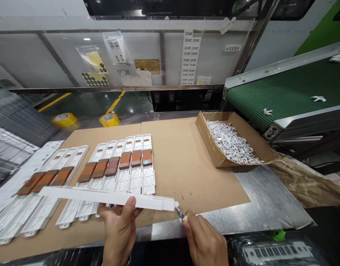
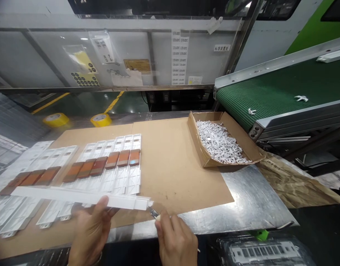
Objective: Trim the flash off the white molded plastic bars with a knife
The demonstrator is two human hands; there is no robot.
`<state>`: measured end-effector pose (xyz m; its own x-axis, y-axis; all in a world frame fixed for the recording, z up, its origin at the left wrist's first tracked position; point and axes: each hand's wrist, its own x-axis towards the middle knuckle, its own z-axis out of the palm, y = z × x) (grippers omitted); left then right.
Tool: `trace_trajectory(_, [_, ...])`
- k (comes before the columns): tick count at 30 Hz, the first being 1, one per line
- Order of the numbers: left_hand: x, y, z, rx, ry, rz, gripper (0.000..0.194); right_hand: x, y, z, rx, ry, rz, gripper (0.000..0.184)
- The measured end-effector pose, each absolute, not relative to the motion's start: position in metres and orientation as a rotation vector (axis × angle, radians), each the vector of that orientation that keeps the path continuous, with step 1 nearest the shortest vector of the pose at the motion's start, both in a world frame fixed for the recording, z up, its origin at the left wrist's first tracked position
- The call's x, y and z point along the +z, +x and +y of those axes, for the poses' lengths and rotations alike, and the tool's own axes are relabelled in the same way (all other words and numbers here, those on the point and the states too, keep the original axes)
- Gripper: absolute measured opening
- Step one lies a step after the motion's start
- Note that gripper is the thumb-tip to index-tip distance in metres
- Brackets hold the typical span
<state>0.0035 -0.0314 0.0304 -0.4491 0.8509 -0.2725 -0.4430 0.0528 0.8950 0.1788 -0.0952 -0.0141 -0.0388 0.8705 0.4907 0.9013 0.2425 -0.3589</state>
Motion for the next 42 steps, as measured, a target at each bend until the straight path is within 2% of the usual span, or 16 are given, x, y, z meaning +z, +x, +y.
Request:
trace_trajectory(9, [0.026,0.004,-0.03,1.652,0.462,1.263,0.088,-0.017,0.18,-0.095,-0.093,-1.62,-1.888,0.034])
trace_trajectory(23, [0.031,0.006,-0.031,1.652,0.456,1.278,0.087,-0.026,0.199,-0.091,-0.13,-1.691,-1.861,0.028])
trace_trajectory(27, [0.032,0.009,-0.03,1.674,0.423,1.299,0.087,-0.026,0.203,-0.09,0.103,-1.673,-1.76,0.025])
trace_trajectory(32, [0.032,0.011,-0.032,1.654,0.449,1.309,0.088,-0.005,0.187,-0.091,0.78,-1.54,-1.305,0.033])
trace_trajectory(35, [0.033,0.015,-0.036,1.648,0.482,1.326,0.088,0.009,0.173,-0.087,1.058,-1.47,-1.037,0.042])
trace_trajectory(42, [0.036,0.02,-0.045,1.633,0.493,1.349,0.091,0.009,0.157,-0.077,1.285,-1.19,-0.735,0.041])
